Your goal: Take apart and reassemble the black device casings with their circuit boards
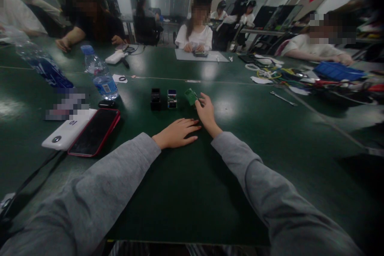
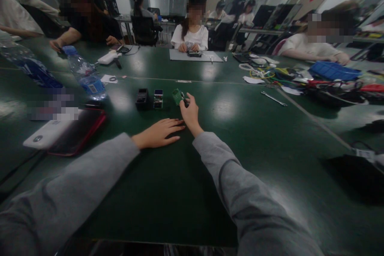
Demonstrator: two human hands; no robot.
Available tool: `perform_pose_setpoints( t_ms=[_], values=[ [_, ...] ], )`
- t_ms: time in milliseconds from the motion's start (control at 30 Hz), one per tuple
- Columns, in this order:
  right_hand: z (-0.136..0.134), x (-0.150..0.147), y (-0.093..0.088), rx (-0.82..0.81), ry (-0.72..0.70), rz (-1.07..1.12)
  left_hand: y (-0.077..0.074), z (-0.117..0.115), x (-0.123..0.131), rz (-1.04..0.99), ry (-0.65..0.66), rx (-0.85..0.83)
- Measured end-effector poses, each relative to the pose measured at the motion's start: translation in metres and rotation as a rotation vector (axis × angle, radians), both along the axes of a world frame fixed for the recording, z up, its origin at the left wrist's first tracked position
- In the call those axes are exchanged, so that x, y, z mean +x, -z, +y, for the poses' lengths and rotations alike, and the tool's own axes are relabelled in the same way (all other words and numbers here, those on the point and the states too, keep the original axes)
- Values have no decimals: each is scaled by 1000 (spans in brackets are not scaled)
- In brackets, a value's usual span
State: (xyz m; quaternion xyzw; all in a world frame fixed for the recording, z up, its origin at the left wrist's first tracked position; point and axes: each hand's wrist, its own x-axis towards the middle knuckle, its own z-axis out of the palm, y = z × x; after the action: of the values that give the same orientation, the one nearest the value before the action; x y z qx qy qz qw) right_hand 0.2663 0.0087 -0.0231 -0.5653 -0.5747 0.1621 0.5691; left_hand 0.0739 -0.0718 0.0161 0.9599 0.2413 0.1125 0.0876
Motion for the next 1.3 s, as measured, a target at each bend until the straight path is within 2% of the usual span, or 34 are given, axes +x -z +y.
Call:
perform_pose_setpoints(
  t_ms=[267,533,667,767,933,1033,1133,1200,1300],
  values=[
    [1,4,0,-99,102,-64,0,0,-1,4,0,-25],
    [3,8,5,-42,158,-176,0,0,-1,2,0,-29],
    [6,6,-1,-20,224,-169,0,0,0,-5,-7,-29],
    [14,1,-8,0,198,-234,2,1,0,-9,0,-35],
    [17,-7,-16,-66,58,-404,2,1,0,-14,2,-35],
    [-7,8,-18,-15,-99,-461,1,1,-1,-8,2,-47],
    [-54,51,-15,-6,-239,-511,1,1,-2,-9,2,-54],
    [-93,95,-12,-48,-169,-519,2,1,-2,-13,9,-59],
    [-153,172,-16,-130,100,-515,2,2,-3,-20,20,-67]
  ],
)
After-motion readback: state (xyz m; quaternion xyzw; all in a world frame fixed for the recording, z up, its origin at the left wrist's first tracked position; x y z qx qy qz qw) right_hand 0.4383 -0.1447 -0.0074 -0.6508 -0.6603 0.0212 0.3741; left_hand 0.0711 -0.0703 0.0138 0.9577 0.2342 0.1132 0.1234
